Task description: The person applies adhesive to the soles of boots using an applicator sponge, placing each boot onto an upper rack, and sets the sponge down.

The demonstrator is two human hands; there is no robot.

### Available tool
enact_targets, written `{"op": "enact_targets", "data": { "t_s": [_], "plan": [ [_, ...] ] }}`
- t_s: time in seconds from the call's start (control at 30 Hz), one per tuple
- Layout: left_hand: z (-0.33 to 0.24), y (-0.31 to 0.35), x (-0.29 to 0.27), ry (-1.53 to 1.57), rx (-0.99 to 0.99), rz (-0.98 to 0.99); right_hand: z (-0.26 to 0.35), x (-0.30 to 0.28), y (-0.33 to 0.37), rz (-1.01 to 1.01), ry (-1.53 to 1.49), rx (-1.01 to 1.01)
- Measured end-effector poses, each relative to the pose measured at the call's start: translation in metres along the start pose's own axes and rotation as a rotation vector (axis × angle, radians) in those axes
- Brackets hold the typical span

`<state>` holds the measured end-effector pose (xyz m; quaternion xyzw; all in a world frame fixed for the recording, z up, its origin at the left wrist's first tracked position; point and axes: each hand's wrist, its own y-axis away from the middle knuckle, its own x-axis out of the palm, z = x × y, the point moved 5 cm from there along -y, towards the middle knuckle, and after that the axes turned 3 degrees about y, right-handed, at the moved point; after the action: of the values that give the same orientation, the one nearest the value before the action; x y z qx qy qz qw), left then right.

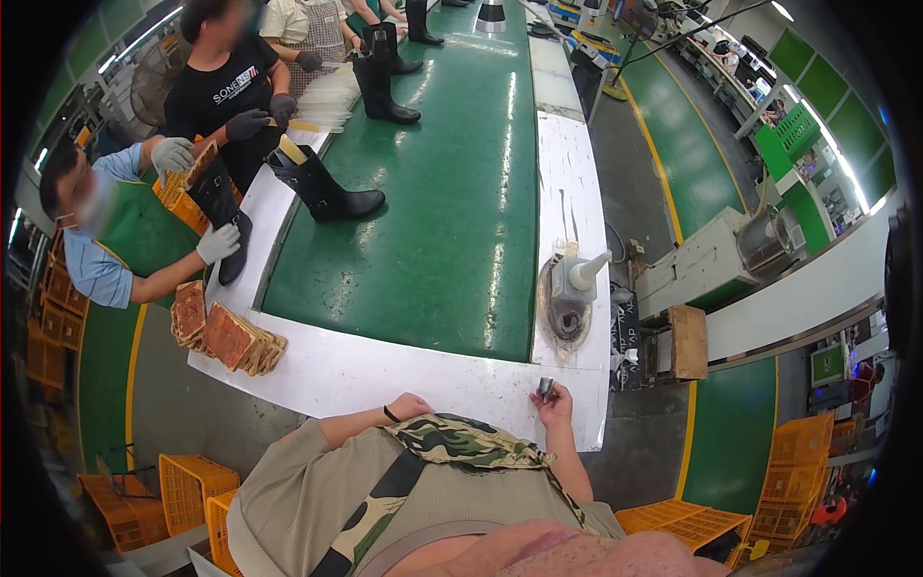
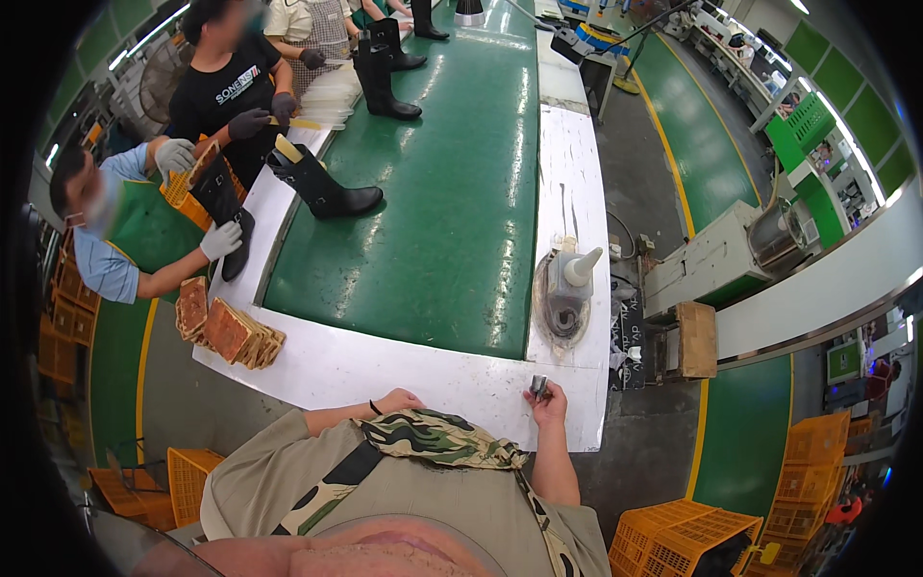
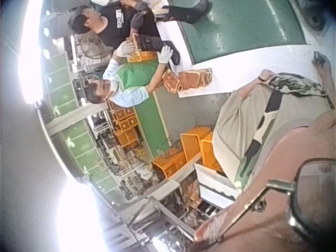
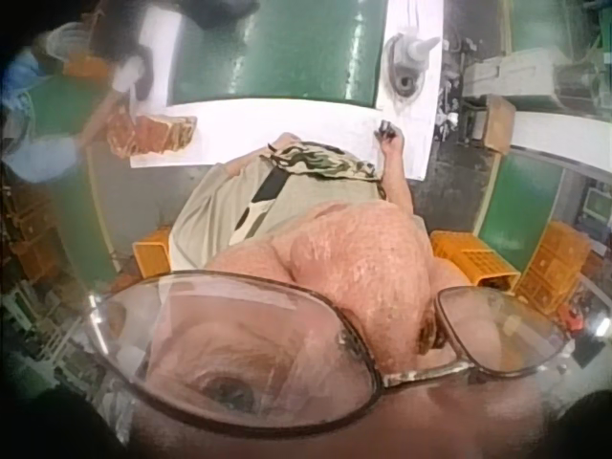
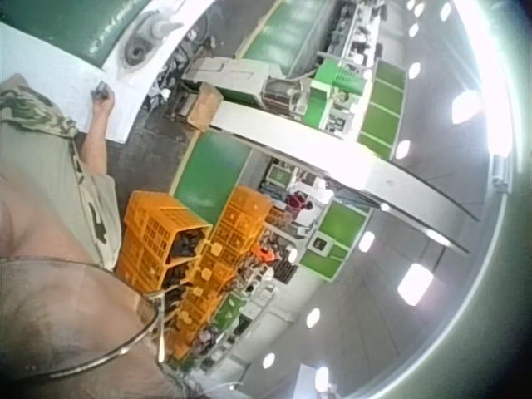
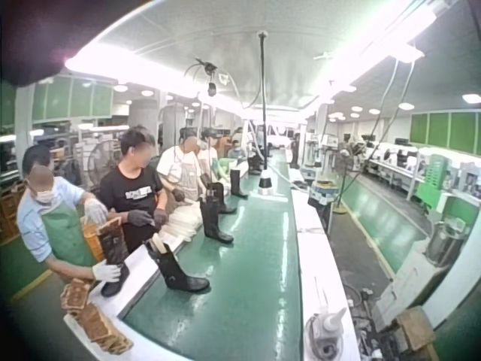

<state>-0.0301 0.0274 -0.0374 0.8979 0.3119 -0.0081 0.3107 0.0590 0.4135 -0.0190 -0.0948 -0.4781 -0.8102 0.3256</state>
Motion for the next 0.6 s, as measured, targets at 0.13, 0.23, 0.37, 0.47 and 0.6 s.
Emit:
{"op": "enact_targets", "data": {
  "t_s": [0.13, 0.23, 0.37, 0.47, 0.6],
  "plan": [
    [0.003, -0.002, 0.001, -0.003, 0.014, 0.015, 0.000, -0.001, -0.001, 0.033, 0.002, -0.004],
    [0.006, -0.004, 0.001, -0.014, 0.000, 0.008, 0.001, 0.000, 0.000, 0.026, -0.007, -0.009],
    [0.002, -0.003, 0.002, -0.033, 0.045, 0.013, 0.000, -0.001, 0.000, 0.004, -0.011, -0.007],
    [0.007, -0.004, 0.002, -0.025, 0.039, 0.020, 0.000, 0.000, 0.001, 0.006, -0.016, -0.003],
    [0.015, -0.008, 0.002, 0.021, -0.027, 0.000, 0.000, 0.000, 0.001, 0.011, -0.021, -0.002]
  ]
}}
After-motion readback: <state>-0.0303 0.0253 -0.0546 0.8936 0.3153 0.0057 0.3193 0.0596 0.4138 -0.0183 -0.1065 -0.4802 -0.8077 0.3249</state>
